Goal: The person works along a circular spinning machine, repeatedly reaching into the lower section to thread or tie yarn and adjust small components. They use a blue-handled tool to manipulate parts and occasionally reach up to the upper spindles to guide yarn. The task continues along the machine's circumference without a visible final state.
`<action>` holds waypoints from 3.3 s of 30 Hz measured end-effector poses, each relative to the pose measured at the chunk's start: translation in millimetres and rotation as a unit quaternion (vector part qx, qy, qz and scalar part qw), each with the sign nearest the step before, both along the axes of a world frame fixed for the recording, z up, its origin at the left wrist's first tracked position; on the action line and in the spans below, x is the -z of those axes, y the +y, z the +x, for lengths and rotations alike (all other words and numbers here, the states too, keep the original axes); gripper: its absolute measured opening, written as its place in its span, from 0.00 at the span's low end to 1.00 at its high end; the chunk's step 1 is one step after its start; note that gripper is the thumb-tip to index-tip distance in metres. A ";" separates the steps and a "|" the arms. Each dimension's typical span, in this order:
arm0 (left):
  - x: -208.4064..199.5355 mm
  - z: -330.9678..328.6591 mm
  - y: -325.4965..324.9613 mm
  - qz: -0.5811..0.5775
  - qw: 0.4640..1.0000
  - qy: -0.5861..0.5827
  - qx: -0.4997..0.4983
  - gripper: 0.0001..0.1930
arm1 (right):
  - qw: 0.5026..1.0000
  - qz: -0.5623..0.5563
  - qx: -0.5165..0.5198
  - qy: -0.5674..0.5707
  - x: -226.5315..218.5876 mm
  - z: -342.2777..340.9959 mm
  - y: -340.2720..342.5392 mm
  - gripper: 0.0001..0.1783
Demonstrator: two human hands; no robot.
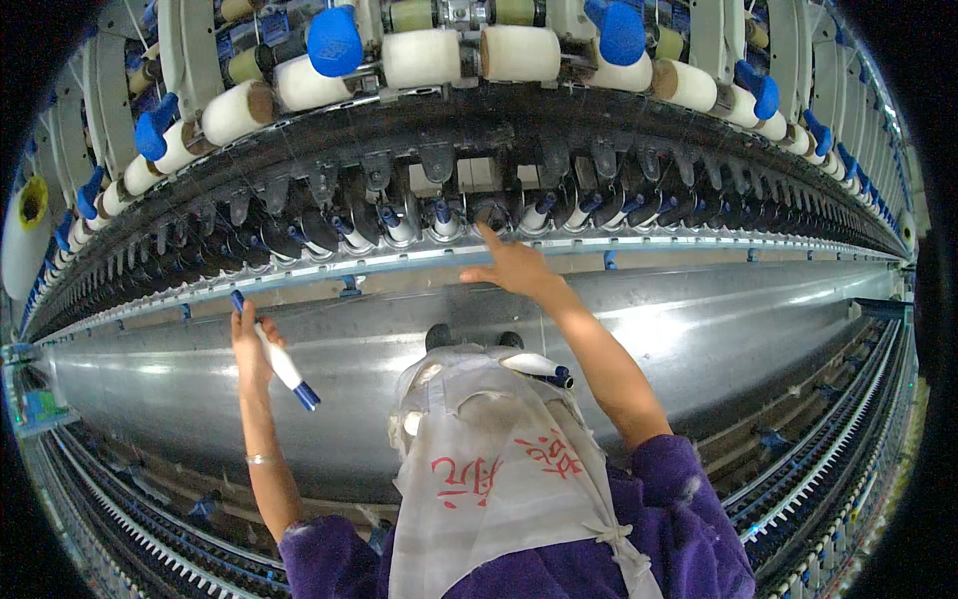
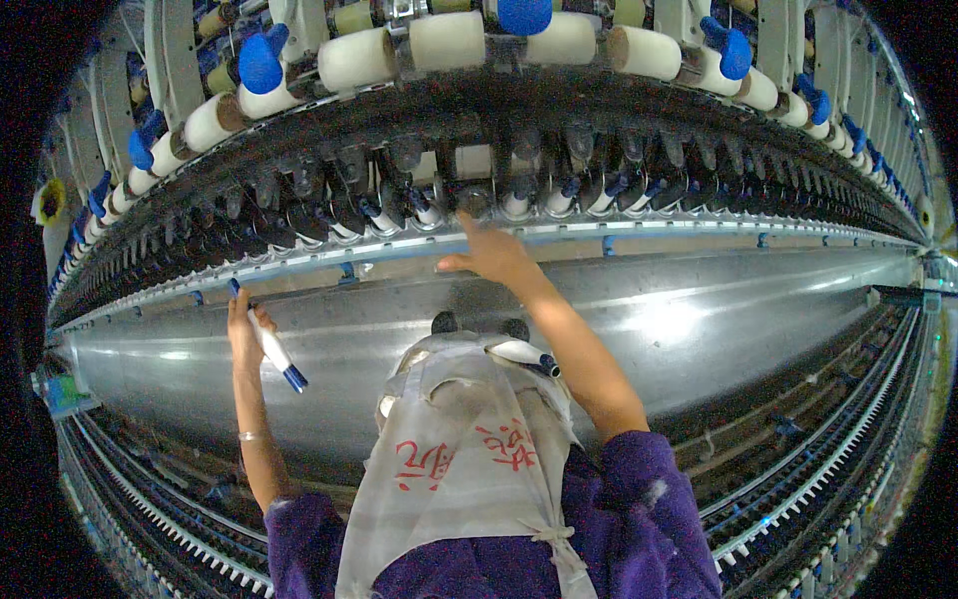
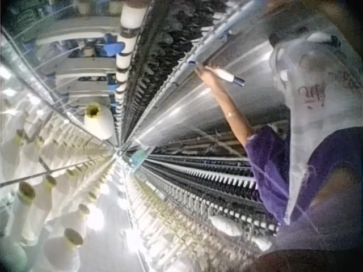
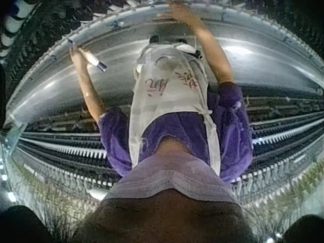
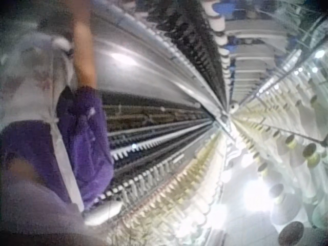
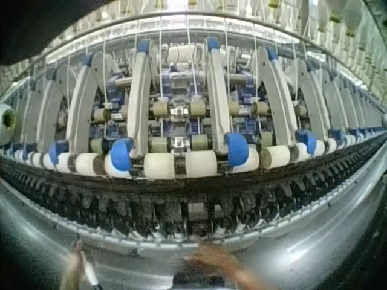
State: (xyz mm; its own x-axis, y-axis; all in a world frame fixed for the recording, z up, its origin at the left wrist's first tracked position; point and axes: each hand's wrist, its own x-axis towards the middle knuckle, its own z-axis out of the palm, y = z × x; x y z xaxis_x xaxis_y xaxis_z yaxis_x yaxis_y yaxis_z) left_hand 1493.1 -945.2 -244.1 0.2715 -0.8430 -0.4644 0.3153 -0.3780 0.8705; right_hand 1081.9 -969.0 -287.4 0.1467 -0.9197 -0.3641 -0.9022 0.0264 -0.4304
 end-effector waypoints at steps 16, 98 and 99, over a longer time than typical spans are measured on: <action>-87.7 -126.9 2.9 -0.389 0.907 -0.148 0.069 0.11 | 0.951 -0.259 0.054 -0.161 -1.4 -19.8 -3.8 0.13; 45.6 -204.0 25.5 -0.068 0.784 -0.356 0.505 0.13 | 0.928 -0.284 0.155 -0.187 -56.4 -23.7 27.3 0.03; 52.8 -182.8 35.4 -0.012 0.779 -0.324 0.536 0.13 | 0.943 -0.246 0.092 -0.205 -47.1 -10.4 38.7 0.04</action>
State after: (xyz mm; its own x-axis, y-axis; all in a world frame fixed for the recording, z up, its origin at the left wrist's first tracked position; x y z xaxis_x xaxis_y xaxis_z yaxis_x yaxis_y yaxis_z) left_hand 1310.3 -909.8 -296.9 -0.4234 -0.7536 -0.5028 -0.6796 -0.1028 0.7263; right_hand 1071.5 -930.3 -240.3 0.0043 -0.9862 0.1656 -0.6566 -0.1277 -0.7433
